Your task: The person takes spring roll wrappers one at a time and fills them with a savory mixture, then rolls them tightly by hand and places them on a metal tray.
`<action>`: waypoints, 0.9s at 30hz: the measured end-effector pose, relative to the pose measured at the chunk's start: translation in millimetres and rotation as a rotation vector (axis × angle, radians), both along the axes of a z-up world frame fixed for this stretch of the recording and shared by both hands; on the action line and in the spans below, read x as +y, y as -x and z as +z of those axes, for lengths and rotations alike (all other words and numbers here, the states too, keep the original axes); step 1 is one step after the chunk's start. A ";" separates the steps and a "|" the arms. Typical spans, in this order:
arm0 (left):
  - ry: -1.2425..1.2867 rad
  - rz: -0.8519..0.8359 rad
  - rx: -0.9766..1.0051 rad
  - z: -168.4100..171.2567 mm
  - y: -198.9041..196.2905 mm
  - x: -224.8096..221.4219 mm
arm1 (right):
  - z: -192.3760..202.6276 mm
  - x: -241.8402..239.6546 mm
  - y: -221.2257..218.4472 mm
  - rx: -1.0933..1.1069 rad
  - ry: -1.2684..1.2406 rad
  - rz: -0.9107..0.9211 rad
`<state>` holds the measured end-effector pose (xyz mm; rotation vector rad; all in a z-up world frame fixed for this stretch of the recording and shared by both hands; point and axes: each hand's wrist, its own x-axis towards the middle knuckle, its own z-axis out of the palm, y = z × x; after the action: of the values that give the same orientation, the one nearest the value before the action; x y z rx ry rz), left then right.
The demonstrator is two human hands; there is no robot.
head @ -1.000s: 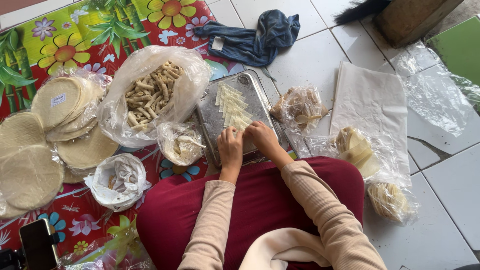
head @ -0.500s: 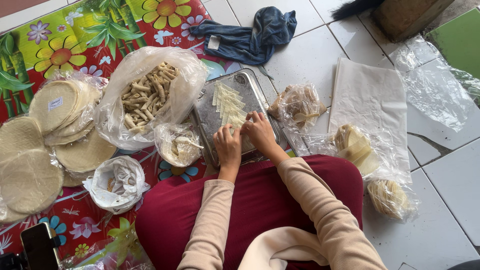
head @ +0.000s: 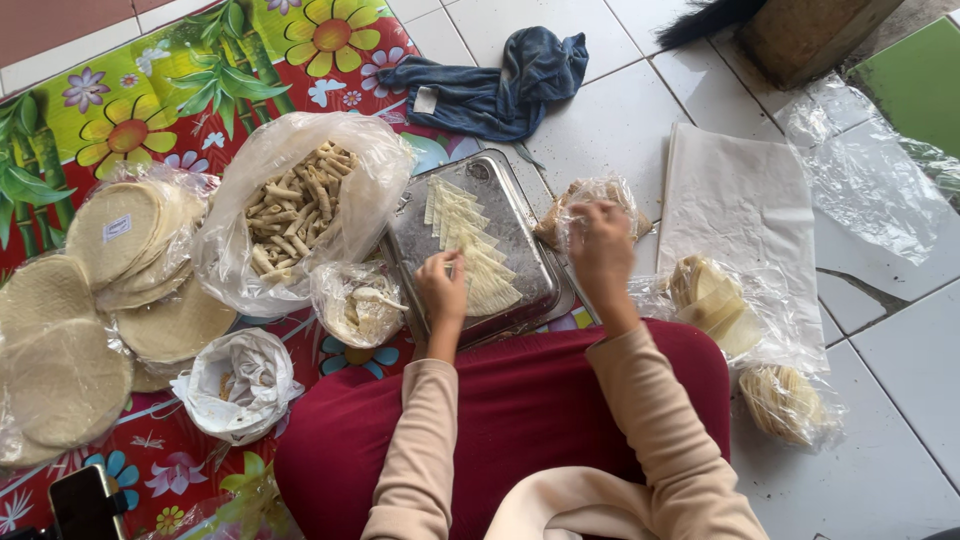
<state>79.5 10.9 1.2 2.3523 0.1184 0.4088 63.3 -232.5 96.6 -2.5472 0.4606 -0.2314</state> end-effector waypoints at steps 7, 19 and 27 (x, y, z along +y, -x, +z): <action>1.050 0.119 -0.221 89.4 -26.7 95.6 | 11.0 -70.3 20.1 0.334 0.235 -0.037; -0.125 -0.093 0.464 28.3 32.8 33.5 | -65.7 -93.0 -11.8 0.107 0.159 -0.061; -0.305 -0.082 0.480 17.6 52.7 13.7 | -135.9 -119.9 -39.2 0.063 -0.431 -0.075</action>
<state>26.8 24.6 18.9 2.7050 0.1945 -0.1999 102.4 -352.4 -39.3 -2.1227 0.5636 -0.0679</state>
